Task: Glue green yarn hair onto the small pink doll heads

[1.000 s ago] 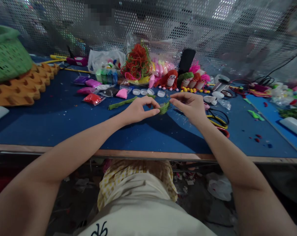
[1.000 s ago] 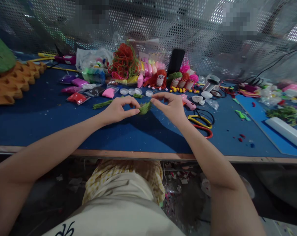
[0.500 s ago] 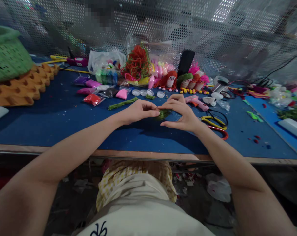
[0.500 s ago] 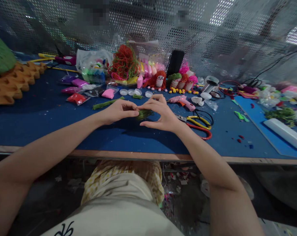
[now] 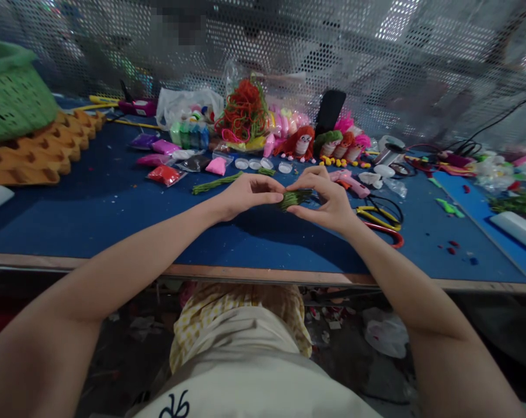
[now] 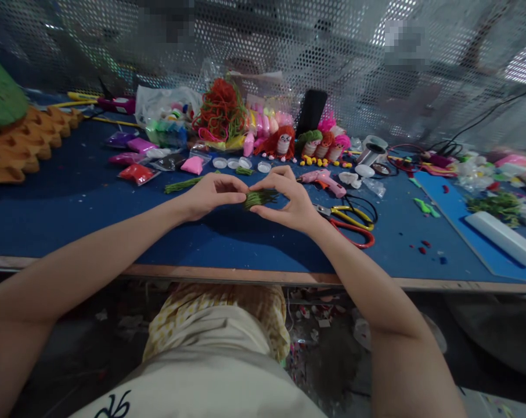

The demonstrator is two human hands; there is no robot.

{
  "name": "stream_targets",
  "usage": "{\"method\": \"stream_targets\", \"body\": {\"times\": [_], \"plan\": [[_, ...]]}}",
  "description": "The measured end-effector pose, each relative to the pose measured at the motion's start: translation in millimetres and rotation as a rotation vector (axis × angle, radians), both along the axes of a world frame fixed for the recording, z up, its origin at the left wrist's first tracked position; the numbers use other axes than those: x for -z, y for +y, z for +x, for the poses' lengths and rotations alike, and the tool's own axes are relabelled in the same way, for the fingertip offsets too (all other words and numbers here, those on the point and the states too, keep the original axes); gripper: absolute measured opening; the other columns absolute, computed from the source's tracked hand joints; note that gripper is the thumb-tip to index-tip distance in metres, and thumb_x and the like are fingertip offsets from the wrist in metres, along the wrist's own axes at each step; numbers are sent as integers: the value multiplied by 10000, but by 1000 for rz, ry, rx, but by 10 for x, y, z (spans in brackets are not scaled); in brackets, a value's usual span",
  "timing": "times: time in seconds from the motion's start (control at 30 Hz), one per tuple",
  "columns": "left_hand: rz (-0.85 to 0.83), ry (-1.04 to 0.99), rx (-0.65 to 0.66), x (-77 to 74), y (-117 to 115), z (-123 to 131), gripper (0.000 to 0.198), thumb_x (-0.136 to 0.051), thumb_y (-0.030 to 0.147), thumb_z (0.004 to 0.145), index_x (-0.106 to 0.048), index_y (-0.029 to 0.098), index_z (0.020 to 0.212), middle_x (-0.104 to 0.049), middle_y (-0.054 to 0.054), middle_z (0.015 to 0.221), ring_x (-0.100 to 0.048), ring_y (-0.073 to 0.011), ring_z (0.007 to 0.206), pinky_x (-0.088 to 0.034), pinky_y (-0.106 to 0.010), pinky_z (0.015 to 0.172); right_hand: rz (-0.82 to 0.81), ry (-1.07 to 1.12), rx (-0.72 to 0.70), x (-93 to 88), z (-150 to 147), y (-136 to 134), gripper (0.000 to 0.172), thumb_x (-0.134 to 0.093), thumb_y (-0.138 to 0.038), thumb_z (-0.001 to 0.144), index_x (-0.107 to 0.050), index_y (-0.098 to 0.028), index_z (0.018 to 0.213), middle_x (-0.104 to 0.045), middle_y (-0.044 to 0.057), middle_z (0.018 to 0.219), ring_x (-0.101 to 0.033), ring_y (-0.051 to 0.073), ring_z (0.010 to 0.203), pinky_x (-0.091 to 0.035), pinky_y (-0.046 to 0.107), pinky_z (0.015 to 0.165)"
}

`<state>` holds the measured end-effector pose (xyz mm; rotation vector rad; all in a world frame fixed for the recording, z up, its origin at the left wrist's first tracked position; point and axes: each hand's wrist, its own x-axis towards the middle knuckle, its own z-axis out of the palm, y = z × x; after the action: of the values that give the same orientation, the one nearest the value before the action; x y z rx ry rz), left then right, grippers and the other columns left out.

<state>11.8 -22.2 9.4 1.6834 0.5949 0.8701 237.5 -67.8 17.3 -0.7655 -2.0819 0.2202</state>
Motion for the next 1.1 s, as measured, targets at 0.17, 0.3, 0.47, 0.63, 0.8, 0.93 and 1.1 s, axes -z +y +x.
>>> {"method": "stream_targets", "body": {"times": [0.17, 0.3, 0.47, 0.63, 0.8, 0.93, 1.1], "plan": [[-24, -36, -10, 0, -5, 12, 335, -867, 448, 669, -766, 173, 832, -739, -36, 811, -668, -150, 770, -552, -339, 787, -52, 20, 26, 18, -17, -13, 324, -799, -393, 793, -719, -279, 1085, -678, 47, 986, -587, 238, 1016, -535, 451, 924], [-96, -98, 1, 2, -4, 30, 371, -900, 441, 626, -739, 155, 800, -706, -11, 761, -640, -117, 727, -529, -308, 782, -66, 25, 17, 29, -22, -13, 337, -797, -404, 794, -721, -269, 1094, -666, 53, 1000, -587, 234, 1015, -532, 450, 925], [-250, -189, 22, 0, -1, 48, 477, -946, 379, 570, -682, 147, 892, -692, 22, 751, -638, -86, 719, -501, -266, 790, -86, 72, 10, 44, -36, -5, 333, -830, -402, 763, -732, -270, 1053, -644, 47, 966, -590, 230, 990, -522, 445, 918], [-353, -227, 39, -43, -26, 46, 567, -957, 314, 555, -621, 157, 984, -713, 25, 772, -654, -82, 708, -484, -243, 763, -109, 125, -7, 37, -45, -4, 333, -853, -417, 735, -740, -281, 1017, -652, 39, 950, -594, 227, 981, -504, 436, 927], [-458, -237, 40, -89, -53, 47, 588, -913, 213, 617, -588, 153, 1103, -720, 11, 793, -660, -103, 702, -483, -264, 747, -183, 221, -104, 26, -40, 6, 244, -755, -470, 832, -747, -274, 977, -702, 39, 947, -595, 222, 1005, -468, 425, 974], [-559, -195, -19, -140, -58, 55, 527, -814, 138, 710, -604, 139, 1193, -709, -3, 803, -645, -114, 715, -476, -282, 751, -381, 485, -42, 87, -76, 65, 251, -648, -492, 913, -751, -263, 909, -720, 21, 910, -635, 168, 885, -493, 346, 870], [-643, -137, -74, -189, -68, 56, 516, -777, 87, 700, -649, 132, 1198, -608, 42, 674, -504, -68, 554, -409, -250, 616, -467, 596, 132, 132, -55, 143, 222, -842, -435, 734, -734, -241, 743, -673, -14, 768, -559, 123, 710, -443, 276, 680]]}}
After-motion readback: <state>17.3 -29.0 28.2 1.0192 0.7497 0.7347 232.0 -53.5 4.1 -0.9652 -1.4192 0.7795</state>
